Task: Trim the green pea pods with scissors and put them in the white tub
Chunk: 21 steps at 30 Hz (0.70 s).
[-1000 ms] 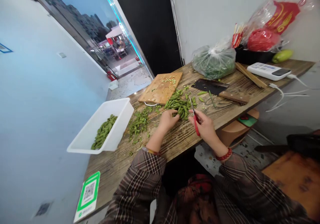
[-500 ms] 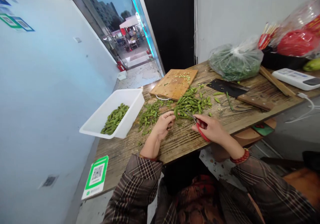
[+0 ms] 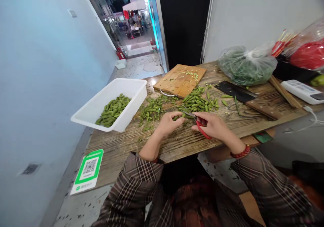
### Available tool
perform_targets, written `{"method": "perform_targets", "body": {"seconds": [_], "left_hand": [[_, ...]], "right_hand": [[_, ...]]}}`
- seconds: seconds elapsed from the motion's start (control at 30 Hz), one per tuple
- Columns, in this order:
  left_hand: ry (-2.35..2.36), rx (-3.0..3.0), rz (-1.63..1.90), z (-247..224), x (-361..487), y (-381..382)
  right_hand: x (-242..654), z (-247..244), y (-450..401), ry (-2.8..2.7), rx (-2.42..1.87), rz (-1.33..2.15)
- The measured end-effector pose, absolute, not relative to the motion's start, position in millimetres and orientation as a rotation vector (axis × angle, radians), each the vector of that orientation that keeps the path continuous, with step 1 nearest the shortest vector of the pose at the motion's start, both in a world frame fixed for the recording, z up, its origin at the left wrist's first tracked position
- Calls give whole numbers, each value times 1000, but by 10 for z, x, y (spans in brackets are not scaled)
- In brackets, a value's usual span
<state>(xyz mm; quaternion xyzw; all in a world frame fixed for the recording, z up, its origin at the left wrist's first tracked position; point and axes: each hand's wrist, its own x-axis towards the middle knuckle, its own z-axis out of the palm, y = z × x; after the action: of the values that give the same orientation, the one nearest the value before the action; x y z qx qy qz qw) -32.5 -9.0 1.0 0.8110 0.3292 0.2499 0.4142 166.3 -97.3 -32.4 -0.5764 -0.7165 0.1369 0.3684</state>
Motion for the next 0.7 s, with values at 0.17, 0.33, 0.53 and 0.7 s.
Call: {"method": "perform_targets", "body": {"seconds": [0.17, 0.33, 0.53, 0.7], "left_hand": [[812, 2066, 628, -28, -333, -86], [859, 2024, 650, -78, -338, -54], [950, 1975, 751, -119, -343, -21], [952, 1990, 833, -171, -346, 28]], "right_hand": [[1685, -335, -981, -1905, -1527, 217], [1714, -331, -901, -2034, -1547, 153], [1703, -236, -703, -2130, -1526, 265], [1629, -136, -485, -2207, -1419, 286]]}}
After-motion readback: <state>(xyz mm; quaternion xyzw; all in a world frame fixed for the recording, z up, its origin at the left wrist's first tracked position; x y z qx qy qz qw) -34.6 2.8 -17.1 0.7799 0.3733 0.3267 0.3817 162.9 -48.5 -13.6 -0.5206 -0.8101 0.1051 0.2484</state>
